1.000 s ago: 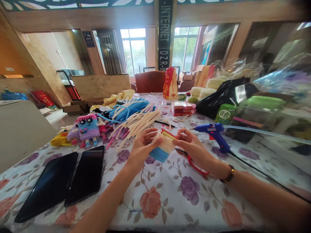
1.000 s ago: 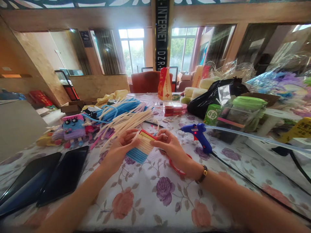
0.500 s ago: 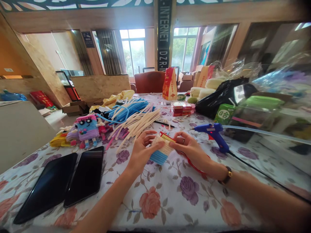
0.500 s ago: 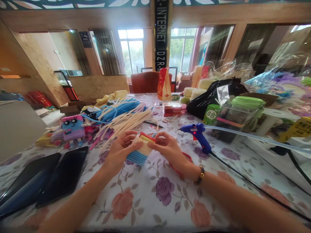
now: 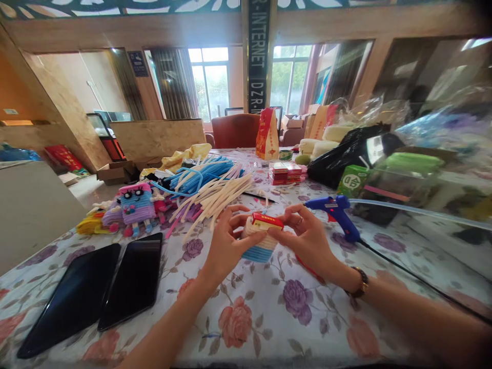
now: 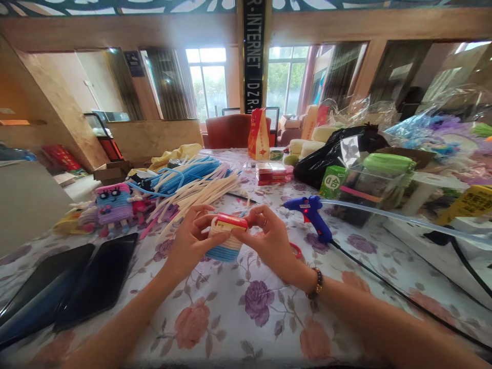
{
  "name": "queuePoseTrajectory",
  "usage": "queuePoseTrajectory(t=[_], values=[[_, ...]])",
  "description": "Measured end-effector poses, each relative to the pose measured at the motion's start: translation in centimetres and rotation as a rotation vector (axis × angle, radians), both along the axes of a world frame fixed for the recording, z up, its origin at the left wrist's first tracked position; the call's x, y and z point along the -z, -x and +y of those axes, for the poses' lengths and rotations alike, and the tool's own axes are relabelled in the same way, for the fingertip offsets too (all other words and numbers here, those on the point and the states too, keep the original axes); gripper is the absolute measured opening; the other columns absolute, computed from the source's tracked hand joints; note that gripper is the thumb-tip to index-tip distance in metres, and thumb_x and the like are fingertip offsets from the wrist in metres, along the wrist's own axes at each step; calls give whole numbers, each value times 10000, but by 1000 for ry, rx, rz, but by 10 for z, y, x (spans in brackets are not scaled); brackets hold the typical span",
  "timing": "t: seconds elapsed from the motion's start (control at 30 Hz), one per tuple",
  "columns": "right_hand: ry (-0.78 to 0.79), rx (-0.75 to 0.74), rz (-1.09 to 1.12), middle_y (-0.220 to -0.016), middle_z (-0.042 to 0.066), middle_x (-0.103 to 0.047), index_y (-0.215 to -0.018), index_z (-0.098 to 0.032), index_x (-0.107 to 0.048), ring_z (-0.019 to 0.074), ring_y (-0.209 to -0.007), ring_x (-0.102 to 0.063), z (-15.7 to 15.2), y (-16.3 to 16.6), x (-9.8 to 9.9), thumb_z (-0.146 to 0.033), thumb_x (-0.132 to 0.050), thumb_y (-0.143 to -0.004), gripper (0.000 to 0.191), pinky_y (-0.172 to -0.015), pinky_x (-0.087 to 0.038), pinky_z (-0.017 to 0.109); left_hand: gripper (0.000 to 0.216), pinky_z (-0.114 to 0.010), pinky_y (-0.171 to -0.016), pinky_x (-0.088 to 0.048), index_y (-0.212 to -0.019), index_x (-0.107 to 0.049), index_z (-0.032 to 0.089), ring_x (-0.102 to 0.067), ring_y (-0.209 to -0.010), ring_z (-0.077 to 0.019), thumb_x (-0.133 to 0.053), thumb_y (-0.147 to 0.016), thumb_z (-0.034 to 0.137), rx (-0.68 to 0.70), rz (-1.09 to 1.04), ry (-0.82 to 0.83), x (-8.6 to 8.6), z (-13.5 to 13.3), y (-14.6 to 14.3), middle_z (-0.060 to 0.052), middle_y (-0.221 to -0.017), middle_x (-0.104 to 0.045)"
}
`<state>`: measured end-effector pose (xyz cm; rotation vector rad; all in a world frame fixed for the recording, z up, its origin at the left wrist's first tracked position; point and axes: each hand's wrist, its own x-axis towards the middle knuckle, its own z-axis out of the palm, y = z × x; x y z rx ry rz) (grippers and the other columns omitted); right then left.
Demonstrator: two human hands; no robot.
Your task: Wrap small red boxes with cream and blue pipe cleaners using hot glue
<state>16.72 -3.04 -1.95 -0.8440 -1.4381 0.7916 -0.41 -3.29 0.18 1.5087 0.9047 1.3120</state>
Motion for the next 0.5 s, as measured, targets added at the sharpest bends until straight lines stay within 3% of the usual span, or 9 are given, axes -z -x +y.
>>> queuePoseTrajectory(t=[0.17, 0.37, 0.5], values=[[-76, 28, -9, -814, -28, -554, -831, -256, -491, 123, -763, -561, 4, 0, 4, -290, -751, -677, 305, -515, -430, 218, 581, -265, -741, -479, -1087, -427, 265, -625, -862, -156, -769, -619, 230, 8, -9, -70, 1, 2, 2, -5, -975, -654], [-179, -3, 32, -915, -31, -610, -853, -273, -507, 131, -872, -595, 7, -2, 8, -203, -741, -697, 290, -768, -490, 298, 590, -262, -768, -449, -1114, -492, 255, -615, -890, -162, -782, -603, 318, -59, 163, -122, 4, 5, 2, -5, -958, -665], [-236, -39, 59, -985, -21, -654, -860, -275, -503, 150, -954, -606, 7, -2, 8, -163, -722, -716, 284, -828, -488, 323, 557, -274, -787, -447, -1044, -559, 238, -597, -952, -187, -810, -550, 295, -29, 164, -140, 2, 6, 2, -29, -1053, -639]])
